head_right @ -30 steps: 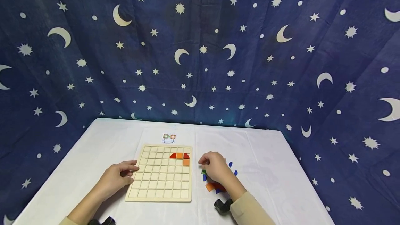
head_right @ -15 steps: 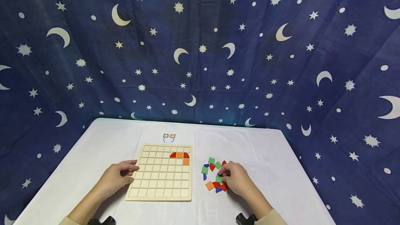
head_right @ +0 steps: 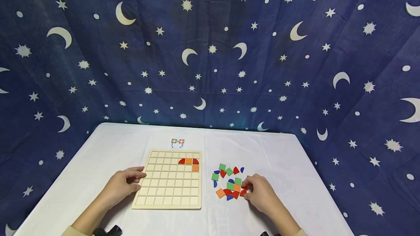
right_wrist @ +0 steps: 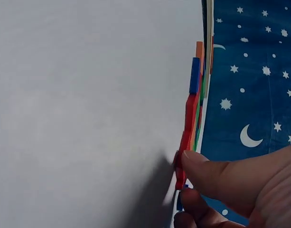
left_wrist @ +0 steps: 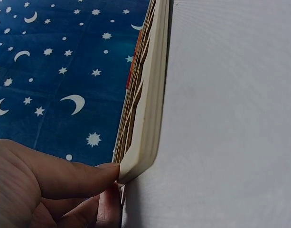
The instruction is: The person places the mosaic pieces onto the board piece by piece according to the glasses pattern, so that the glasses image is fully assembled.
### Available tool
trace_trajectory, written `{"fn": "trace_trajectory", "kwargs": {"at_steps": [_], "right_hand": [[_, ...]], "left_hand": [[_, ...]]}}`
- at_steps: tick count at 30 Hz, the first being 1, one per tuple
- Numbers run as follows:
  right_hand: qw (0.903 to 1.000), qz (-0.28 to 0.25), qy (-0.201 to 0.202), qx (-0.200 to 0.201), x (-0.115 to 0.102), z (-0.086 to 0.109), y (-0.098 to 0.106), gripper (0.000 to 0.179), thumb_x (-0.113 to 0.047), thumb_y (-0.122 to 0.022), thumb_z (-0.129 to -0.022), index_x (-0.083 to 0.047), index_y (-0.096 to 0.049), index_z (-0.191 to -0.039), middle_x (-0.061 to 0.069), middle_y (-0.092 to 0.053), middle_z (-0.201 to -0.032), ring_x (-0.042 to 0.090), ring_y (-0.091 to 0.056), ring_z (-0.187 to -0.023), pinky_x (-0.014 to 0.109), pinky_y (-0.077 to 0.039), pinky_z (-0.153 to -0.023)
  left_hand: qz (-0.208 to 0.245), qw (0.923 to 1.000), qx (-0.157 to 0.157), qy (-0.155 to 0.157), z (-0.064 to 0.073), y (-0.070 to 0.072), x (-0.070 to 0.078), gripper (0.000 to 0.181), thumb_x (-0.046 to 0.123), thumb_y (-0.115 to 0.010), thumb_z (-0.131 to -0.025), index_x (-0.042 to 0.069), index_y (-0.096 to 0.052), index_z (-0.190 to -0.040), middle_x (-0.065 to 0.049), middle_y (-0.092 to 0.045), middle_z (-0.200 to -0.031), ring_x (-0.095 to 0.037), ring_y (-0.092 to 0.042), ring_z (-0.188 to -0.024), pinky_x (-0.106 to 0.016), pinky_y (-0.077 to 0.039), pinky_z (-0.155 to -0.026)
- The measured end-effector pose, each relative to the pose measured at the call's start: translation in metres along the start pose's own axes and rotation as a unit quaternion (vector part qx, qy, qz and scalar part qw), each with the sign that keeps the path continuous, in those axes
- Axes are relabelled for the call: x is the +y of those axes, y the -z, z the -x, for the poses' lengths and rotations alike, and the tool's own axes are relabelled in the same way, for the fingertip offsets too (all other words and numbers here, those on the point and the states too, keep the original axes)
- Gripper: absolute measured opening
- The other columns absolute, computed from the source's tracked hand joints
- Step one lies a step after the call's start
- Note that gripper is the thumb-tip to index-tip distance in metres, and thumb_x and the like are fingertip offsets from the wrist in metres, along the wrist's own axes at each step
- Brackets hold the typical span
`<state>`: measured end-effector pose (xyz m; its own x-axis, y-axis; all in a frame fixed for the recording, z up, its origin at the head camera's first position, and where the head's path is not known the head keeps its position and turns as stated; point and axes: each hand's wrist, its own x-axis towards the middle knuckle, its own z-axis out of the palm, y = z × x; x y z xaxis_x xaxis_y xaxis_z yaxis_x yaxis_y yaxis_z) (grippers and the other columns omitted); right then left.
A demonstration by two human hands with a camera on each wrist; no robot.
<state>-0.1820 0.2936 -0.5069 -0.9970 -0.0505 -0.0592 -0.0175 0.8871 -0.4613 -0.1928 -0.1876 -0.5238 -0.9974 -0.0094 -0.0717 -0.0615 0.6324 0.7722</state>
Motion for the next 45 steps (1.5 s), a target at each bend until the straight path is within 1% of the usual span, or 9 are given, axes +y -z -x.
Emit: {"fn": "trace_trajectory", "kwargs": {"at_steps": [5,10,14,19,25,29,33,39,45], "right_hand": [[0.9999,-0.002,-0.012,-0.012,0.001,0.003,0.0,0.032,0.001,-0.091,-0.077,-0.023,-0.077,-0.092,-0.006,-0.062,-0.089,0.015,-0.052,-0.087,0.033,-0.047,-0.081],[0.9999,0.008,0.0,-0.013,-0.001,0.005,-0.002,0.03,0.001,-0.089,-0.079,-0.024,-0.074,-0.088,-0.006,-0.061,-0.087,0.014,-0.051,-0.086,0.031,-0.047,-0.079],[1.0,0.005,0.005,-0.006,-0.003,0.005,-0.004,0.034,0.0,-0.092,-0.076,-0.022,-0.067,-0.085,-0.006,-0.059,-0.083,0.014,-0.051,-0.082,0.028,-0.045,-0.074],[0.9999,-0.007,-0.003,-0.013,-0.006,0.005,-0.004,0.035,0.001,-0.09,-0.078,-0.021,-0.064,-0.082,-0.006,-0.059,-0.076,0.014,-0.052,-0.076,0.026,-0.043,-0.069],[0.9993,-0.031,0.01,-0.019,-0.015,0.004,0.0,0.03,0.0,-0.084,-0.087,-0.028,-0.08,-0.096,-0.011,-0.069,-0.09,0.011,-0.06,-0.088,0.037,-0.059,-0.087],[0.998,-0.053,0.019,-0.027,-0.024,0.002,0.0,0.031,0.001,-0.078,-0.093,-0.029,-0.083,-0.098,-0.011,-0.071,-0.094,0.011,-0.063,-0.092,0.042,-0.061,-0.095],[0.9968,-0.066,0.031,-0.031,-0.035,-0.002,-0.003,0.027,0.0,-0.076,-0.094,-0.027,-0.079,-0.096,-0.01,-0.072,-0.095,0.012,-0.062,-0.092,0.043,-0.06,-0.096],[0.9928,-0.1,0.057,-0.031,-0.056,-0.011,-0.014,0.019,-0.002,-0.08,-0.091,-0.02,-0.075,-0.093,-0.008,-0.068,-0.083,0.012,-0.06,-0.081,0.026,-0.053,-0.075],[0.9837,-0.164,0.065,-0.034,-0.084,-0.025,-0.027,0.015,-0.002,-0.082,-0.09,-0.015,-0.074,-0.092,-0.004,-0.069,-0.079,0.014,-0.062,-0.07,0.025,-0.053,-0.058]], "left_hand": [[0.0,1.0,0.001,0.0,0.0,0.0,0.0,0.039,-0.003,-0.078,-0.079,0.01,-0.082,-0.116,-0.008,-0.067,-0.15,-0.014,-0.062,-0.096,-0.026,-0.047,-0.081],[-0.004,1.0,0.003,0.0,-0.001,0.0,0.001,0.039,-0.002,-0.079,-0.079,0.01,-0.082,-0.116,-0.007,-0.068,-0.15,-0.013,-0.062,-0.096,-0.027,-0.047,-0.082],[-0.003,1.0,0.003,-0.006,-0.001,0.0,0.002,0.039,-0.001,-0.08,-0.079,0.009,-0.082,-0.116,-0.009,-0.068,-0.15,-0.013,-0.062,-0.096,-0.028,-0.048,-0.082],[-0.005,1.0,0.003,-0.006,-0.001,0.0,0.002,0.039,-0.001,-0.08,-0.079,0.008,-0.082,-0.117,-0.01,-0.068,-0.15,-0.013,-0.062,-0.095,-0.028,-0.047,-0.082],[-0.005,1.0,0.004,-0.001,-0.001,0.0,0.001,0.039,-0.002,-0.08,-0.079,0.009,-0.082,-0.116,-0.008,-0.068,-0.15,-0.013,-0.063,-0.095,-0.027,-0.047,-0.084],[-0.006,1.0,0.004,-0.006,-0.001,0.001,0.001,0.039,-0.002,-0.08,-0.079,0.009,-0.082,-0.116,-0.009,-0.068,-0.149,-0.013,-0.063,-0.096,-0.028,-0.047,-0.084],[-0.003,1.0,0.002,-0.005,0.0,0.001,0.001,0.04,-0.002,-0.08,-0.079,0.009,-0.082,-0.117,-0.01,-0.067,-0.15,-0.013,-0.062,-0.095,-0.026,-0.047,-0.082],[-0.001,0.9999,0.0,-0.015,0.001,0.001,0.001,0.041,-0.002,-0.08,-0.078,0.009,-0.082,-0.117,-0.01,-0.067,-0.15,-0.012,-0.062,-0.095,-0.027,-0.046,-0.08],[0.001,0.9999,-0.001,-0.017,0.001,0.003,0.001,0.041,-0.001,-0.08,-0.078,0.008,-0.082,-0.117,-0.009,-0.068,-0.15,-0.012,-0.062,-0.095,-0.028,-0.047,-0.082]]}}
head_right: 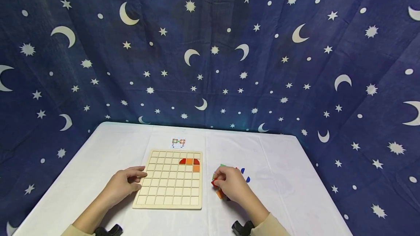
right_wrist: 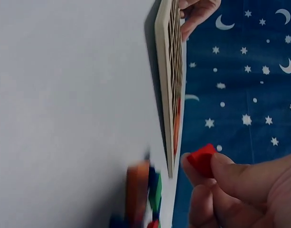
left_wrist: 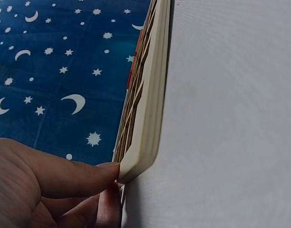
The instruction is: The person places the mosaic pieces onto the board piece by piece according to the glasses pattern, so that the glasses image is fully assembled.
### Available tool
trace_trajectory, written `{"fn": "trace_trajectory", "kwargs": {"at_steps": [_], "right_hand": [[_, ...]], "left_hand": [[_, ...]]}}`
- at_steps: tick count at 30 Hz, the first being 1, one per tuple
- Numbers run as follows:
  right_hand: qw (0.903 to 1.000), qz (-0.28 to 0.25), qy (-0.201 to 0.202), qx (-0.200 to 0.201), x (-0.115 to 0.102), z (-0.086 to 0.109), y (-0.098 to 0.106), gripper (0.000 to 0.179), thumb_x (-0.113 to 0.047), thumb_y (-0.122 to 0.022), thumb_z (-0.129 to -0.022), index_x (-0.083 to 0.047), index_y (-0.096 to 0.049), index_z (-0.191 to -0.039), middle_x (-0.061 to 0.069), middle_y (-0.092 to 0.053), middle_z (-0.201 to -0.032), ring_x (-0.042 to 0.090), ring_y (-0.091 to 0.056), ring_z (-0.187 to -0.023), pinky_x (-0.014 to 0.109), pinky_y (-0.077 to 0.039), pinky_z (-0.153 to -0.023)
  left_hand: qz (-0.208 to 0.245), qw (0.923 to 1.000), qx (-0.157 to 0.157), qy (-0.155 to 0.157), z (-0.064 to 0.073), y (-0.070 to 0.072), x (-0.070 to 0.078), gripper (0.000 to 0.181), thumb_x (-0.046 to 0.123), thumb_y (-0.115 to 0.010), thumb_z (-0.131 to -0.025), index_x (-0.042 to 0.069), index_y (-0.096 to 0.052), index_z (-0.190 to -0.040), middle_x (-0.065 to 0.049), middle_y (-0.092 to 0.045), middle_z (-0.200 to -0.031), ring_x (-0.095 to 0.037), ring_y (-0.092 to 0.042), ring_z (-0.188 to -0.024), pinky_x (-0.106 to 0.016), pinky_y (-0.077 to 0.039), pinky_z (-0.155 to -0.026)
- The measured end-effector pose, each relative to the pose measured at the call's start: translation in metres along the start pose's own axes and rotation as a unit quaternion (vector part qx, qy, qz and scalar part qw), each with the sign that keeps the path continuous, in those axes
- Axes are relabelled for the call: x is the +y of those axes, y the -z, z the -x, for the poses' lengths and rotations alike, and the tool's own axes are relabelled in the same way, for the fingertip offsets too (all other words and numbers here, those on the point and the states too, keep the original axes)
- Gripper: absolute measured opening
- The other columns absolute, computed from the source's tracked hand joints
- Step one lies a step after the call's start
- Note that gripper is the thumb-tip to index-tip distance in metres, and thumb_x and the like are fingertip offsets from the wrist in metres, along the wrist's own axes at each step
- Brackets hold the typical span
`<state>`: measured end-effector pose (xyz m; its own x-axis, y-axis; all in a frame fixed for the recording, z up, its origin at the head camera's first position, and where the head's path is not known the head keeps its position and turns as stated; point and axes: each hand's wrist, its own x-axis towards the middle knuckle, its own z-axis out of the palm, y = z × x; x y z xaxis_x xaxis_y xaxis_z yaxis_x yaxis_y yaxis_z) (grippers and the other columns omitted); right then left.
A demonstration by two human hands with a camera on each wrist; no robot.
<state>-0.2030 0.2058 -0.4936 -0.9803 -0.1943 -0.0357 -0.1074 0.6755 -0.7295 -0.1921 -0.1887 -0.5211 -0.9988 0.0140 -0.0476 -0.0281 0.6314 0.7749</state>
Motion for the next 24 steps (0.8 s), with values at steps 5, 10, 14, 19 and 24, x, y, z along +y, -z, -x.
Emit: {"fn": "trace_trajectory", "kwargs": {"at_steps": [5,10,14,19,24], "right_hand": [[0.999,-0.033,-0.018,0.026,-0.016,-0.017,-0.016,0.013,-0.006,-0.082,-0.091,-0.016,-0.074,-0.092,0.002,-0.073,-0.079,0.017,-0.059,-0.064,0.028,-0.05,-0.056],[0.9981,-0.053,-0.01,0.03,-0.024,-0.031,-0.035,0.009,-0.009,-0.082,-0.093,-0.016,-0.075,-0.092,-0.003,-0.076,-0.082,0.017,-0.06,-0.075,0.027,-0.048,-0.063],[0.998,-0.058,0.002,0.026,-0.024,-0.038,-0.048,0.009,-0.01,-0.082,-0.093,-0.016,-0.076,-0.091,-0.007,-0.073,-0.084,0.017,-0.06,-0.079,0.026,-0.049,-0.065],[0.9984,-0.031,0.0,0.048,-0.023,-0.042,-0.058,0.015,-0.011,-0.084,-0.092,-0.021,-0.075,-0.086,-0.008,-0.069,-0.08,0.014,-0.059,-0.076,0.025,-0.049,-0.067],[0.9978,0.003,0.0,0.067,-0.023,-0.044,-0.061,0.016,-0.012,-0.084,-0.091,-0.023,-0.074,-0.084,-0.009,-0.067,-0.077,0.013,-0.058,-0.075,0.026,-0.048,-0.067]], "left_hand": [[0.002,1.0,0.001,0.002,0.0,0.0,0.0,0.041,-0.001,-0.08,-0.078,0.008,-0.082,-0.117,-0.009,-0.068,-0.15,-0.012,-0.062,-0.095,-0.027,-0.047,-0.082],[0.009,1.0,0.0,0.001,0.001,0.0,0.0,0.04,-0.002,-0.079,-0.078,0.008,-0.082,-0.117,-0.009,-0.068,-0.15,-0.012,-0.062,-0.095,-0.025,-0.047,-0.079],[0.009,1.0,0.002,0.0,0.001,0.0,0.0,0.04,-0.002,-0.08,-0.078,0.008,-0.082,-0.117,-0.008,-0.068,-0.149,-0.012,-0.062,-0.095,-0.025,-0.047,-0.079],[0.005,1.0,0.002,0.0,0.001,0.0,0.0,0.041,-0.001,-0.08,-0.077,0.008,-0.082,-0.117,-0.008,-0.068,-0.149,-0.012,-0.062,-0.095,-0.025,-0.047,-0.08],[0.0,1.0,0.003,0.0,0.001,0.0,0.0,0.04,-0.001,-0.08,-0.077,0.008,-0.082,-0.116,-0.008,-0.069,-0.149,-0.011,-0.062,-0.094,-0.026,-0.047,-0.08]]}}
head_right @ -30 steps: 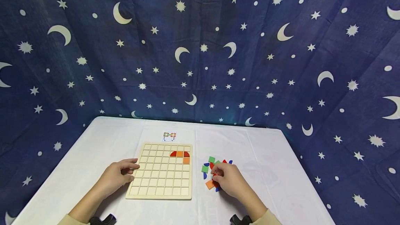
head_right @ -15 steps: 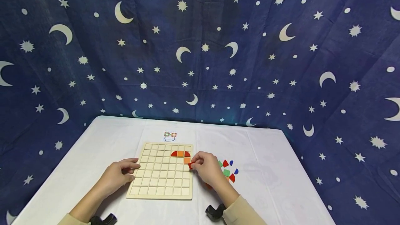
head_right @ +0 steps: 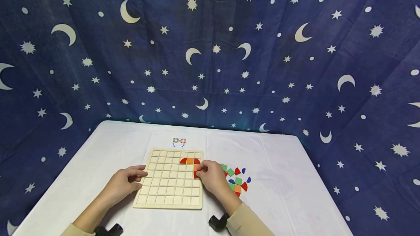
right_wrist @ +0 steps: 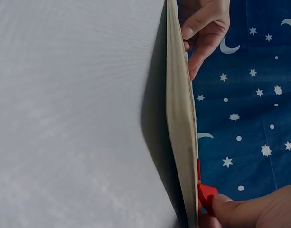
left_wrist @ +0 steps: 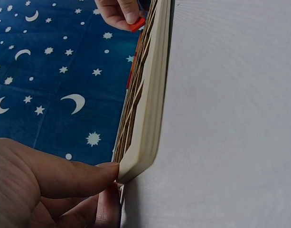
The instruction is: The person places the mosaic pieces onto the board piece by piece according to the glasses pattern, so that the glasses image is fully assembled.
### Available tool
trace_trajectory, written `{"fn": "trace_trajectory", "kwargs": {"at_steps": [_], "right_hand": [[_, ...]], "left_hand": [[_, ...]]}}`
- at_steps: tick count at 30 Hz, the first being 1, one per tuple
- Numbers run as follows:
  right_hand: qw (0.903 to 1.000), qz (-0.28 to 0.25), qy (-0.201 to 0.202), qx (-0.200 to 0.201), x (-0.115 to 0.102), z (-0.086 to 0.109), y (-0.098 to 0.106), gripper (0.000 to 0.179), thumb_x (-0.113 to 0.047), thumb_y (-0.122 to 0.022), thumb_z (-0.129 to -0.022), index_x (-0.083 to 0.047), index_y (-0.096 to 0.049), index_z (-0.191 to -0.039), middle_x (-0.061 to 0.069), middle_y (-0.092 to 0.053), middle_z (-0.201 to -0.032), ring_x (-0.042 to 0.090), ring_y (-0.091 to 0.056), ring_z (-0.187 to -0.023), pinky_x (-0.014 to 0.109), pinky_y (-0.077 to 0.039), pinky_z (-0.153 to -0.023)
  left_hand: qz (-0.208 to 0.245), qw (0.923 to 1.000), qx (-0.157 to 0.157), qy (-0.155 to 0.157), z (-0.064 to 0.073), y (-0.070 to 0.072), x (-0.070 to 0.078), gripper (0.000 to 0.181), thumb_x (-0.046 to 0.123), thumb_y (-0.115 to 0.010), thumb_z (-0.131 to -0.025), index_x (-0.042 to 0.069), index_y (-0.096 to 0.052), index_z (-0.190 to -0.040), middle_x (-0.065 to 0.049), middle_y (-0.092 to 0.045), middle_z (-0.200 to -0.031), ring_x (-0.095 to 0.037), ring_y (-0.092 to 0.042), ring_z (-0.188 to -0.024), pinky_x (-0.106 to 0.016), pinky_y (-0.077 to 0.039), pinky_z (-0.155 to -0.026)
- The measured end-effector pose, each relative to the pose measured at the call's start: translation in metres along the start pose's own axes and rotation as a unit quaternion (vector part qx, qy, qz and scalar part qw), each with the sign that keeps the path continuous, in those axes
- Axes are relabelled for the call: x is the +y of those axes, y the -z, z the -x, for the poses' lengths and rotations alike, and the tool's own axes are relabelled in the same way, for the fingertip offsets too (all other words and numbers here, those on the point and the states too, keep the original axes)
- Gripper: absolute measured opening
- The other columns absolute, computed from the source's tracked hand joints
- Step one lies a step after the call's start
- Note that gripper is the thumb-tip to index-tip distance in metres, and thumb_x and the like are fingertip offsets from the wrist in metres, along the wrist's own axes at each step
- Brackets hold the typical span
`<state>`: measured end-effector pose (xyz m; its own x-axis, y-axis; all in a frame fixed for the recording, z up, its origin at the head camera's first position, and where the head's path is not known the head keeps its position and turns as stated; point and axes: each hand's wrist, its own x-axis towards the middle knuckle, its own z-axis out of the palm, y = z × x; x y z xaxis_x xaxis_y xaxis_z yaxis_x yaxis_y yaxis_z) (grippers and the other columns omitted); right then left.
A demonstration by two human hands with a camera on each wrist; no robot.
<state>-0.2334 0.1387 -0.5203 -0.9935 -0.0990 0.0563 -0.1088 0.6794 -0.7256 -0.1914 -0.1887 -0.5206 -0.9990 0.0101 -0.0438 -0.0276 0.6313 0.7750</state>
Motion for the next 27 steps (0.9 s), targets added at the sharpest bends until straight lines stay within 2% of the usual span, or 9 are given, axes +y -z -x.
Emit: {"fn": "trace_trajectory", "kwargs": {"at_steps": [6,12,21,27], "right_hand": [[0.9991,0.039,0.015,-0.001,-0.0005,-0.0004,0.0,0.014,-0.013,-0.087,-0.088,-0.021,-0.075,-0.088,-0.008,-0.066,-0.079,0.012,-0.057,-0.075,0.026,-0.047,-0.068],[0.9972,0.07,0.018,-0.021,-0.0004,-0.0011,0.0024,0.014,-0.013,-0.089,-0.085,-0.019,-0.079,-0.093,-0.006,-0.062,-0.085,0.013,-0.054,-0.079,0.027,-0.045,-0.071],[0.9944,0.095,0.042,-0.018,0.0004,-0.0011,0.0002,0.011,-0.011,-0.088,-0.086,-0.018,-0.08,-0.091,-0.006,-0.062,-0.083,0.011,-0.053,-0.077,0.027,-0.043,-0.071],[0.9941,0.093,0.053,-0.017,-0.0017,0.0032,0.0042,0.014,-0.01,-0.087,-0.086,-0.018,-0.08,-0.094,-0.009,-0.064,-0.083,0.008,-0.055,-0.08,0.026,-0.045,-0.073]], "left_hand": [[0.0,1.0,0.001,0.002,-0.0001,-0.0001,-0.0001,0.04,-0.002,-0.08,-0.078,0.008,-0.082,-0.116,-0.009,-0.069,-0.148,-0.011,-0.063,-0.095,-0.025,-0.048,-0.08],[-0.003,1.0,0.0,0.001,-0.0008,-0.0007,-0.0007,0.039,-0.001,-0.08,-0.078,0.008,-0.082,-0.116,-0.009,-0.069,-0.149,-0.011,-0.063,-0.095,-0.025,-0.048,-0.08],[0.004,1.0,-0.005,0.0,-0.0011,0.0,0.0016,0.039,-0.003,-0.079,-0.079,0.008,-0.082,-0.117,-0.009,-0.068,-0.15,-0.012,-0.062,-0.095,-0.025,-0.048,-0.078],[-0.006,1.0,0.001,0.007,-0.0013,-0.0019,0.0,0.039,-0.002,-0.079,-0.079,0.01,-0.082,-0.116,-0.009,-0.068,-0.149,-0.013,-0.062,-0.097,-0.028,-0.049,-0.084]]}}
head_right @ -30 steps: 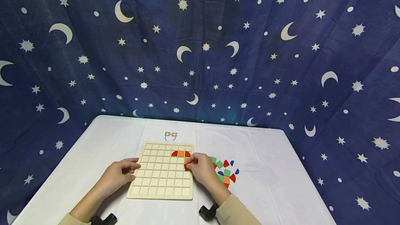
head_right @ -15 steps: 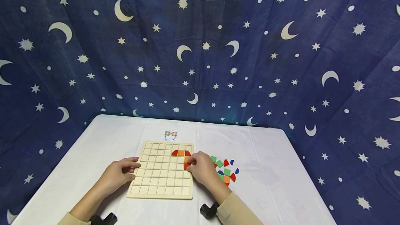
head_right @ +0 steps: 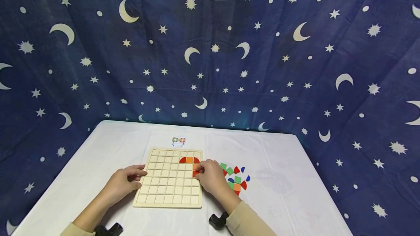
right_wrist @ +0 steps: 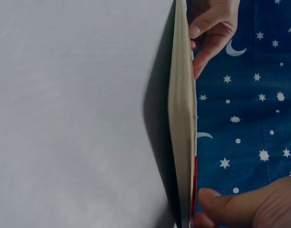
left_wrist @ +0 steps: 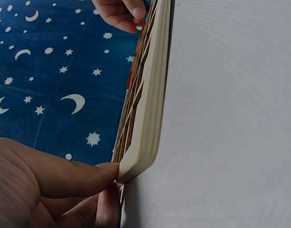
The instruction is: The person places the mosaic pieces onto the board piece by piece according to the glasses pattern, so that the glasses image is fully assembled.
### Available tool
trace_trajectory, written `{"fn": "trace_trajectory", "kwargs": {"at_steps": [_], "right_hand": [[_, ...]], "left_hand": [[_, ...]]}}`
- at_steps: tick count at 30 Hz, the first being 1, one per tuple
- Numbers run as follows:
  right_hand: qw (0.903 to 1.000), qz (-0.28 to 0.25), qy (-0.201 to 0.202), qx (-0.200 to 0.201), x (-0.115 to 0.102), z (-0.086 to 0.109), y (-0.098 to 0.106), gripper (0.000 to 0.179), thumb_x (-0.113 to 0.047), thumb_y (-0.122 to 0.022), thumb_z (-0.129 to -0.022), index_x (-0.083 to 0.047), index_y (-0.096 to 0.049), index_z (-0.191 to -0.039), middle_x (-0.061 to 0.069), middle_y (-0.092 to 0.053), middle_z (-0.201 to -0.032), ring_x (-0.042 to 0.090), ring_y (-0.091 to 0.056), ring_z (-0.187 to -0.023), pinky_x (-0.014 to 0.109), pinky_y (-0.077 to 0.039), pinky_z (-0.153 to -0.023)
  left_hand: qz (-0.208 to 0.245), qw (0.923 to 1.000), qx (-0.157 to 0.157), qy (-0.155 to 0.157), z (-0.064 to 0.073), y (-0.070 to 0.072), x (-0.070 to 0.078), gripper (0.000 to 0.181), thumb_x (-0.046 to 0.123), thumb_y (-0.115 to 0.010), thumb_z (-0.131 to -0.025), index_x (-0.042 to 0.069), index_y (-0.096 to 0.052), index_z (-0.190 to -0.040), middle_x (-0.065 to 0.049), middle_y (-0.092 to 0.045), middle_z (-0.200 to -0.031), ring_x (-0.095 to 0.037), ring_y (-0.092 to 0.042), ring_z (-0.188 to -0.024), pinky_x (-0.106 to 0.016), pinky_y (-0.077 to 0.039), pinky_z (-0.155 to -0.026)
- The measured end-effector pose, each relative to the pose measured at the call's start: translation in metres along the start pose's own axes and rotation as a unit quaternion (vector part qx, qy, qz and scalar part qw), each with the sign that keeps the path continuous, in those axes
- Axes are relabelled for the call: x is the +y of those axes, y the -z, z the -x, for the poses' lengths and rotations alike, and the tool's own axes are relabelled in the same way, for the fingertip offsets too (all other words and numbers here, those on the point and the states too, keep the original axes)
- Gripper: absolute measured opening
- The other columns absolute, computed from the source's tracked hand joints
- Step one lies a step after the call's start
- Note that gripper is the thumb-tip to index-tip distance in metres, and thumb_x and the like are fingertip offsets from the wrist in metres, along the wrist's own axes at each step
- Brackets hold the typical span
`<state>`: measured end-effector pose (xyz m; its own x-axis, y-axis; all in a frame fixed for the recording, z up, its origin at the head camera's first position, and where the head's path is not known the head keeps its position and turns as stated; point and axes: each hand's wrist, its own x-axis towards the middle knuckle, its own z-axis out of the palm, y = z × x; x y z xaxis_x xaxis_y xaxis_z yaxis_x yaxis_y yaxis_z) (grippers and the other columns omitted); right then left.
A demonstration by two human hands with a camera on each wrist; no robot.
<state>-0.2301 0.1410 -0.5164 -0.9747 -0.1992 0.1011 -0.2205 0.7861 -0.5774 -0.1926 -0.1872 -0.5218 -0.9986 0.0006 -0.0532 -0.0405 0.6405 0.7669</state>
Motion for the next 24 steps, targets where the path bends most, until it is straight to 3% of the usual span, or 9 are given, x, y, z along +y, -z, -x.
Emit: {"fn": "trace_trajectory", "kwargs": {"at_steps": [7,17,24], "right_hand": [[0.9999,-0.003,0.001,0.016,0.007,0.014,0.019,0.017,-0.006,-0.086,-0.086,-0.015,-0.08,-0.098,-0.009,-0.067,-0.085,0.008,-0.056,-0.08,0.026,-0.048,-0.074],[0.9974,-0.017,-0.063,0.031,0.045,0.041,0.054,0.02,0.0,-0.086,-0.085,-0.016,-0.079,-0.096,-0.007,-0.067,-0.087,0.011,-0.056,-0.081,0.024,-0.048,-0.071],[0.9944,0.001,-0.103,0.026,0.07,0.056,0.076,0.021,-0.001,-0.087,-0.084,-0.016,-0.08,-0.096,-0.005,-0.064,-0.086,0.013,-0.055,-0.081,0.023,-0.047,-0.07]], "left_hand": [[0.001,1.0,0.002,-0.003,0.0,-0.001,0.001,0.039,-0.001,-0.08,-0.078,0.009,-0.082,-0.115,-0.011,-0.068,-0.149,-0.013,-0.063,-0.097,-0.033,-0.049,-0.087],[-0.003,1.0,0.002,-0.003,0.0,0.001,0.001,0.039,0.0,-0.079,-0.078,0.01,-0.083,-0.115,-0.01,-0.069,-0.149,-0.013,-0.063,-0.096,-0.032,-0.048,-0.087],[0.005,1.0,-0.001,-0.003,0.001,0.002,0.002,0.039,0.0,-0.08,-0.078,0.008,-0.082,-0.116,-0.011,-0.068,-0.149,-0.013,-0.063,-0.096,-0.028,-0.048,-0.082]]}}
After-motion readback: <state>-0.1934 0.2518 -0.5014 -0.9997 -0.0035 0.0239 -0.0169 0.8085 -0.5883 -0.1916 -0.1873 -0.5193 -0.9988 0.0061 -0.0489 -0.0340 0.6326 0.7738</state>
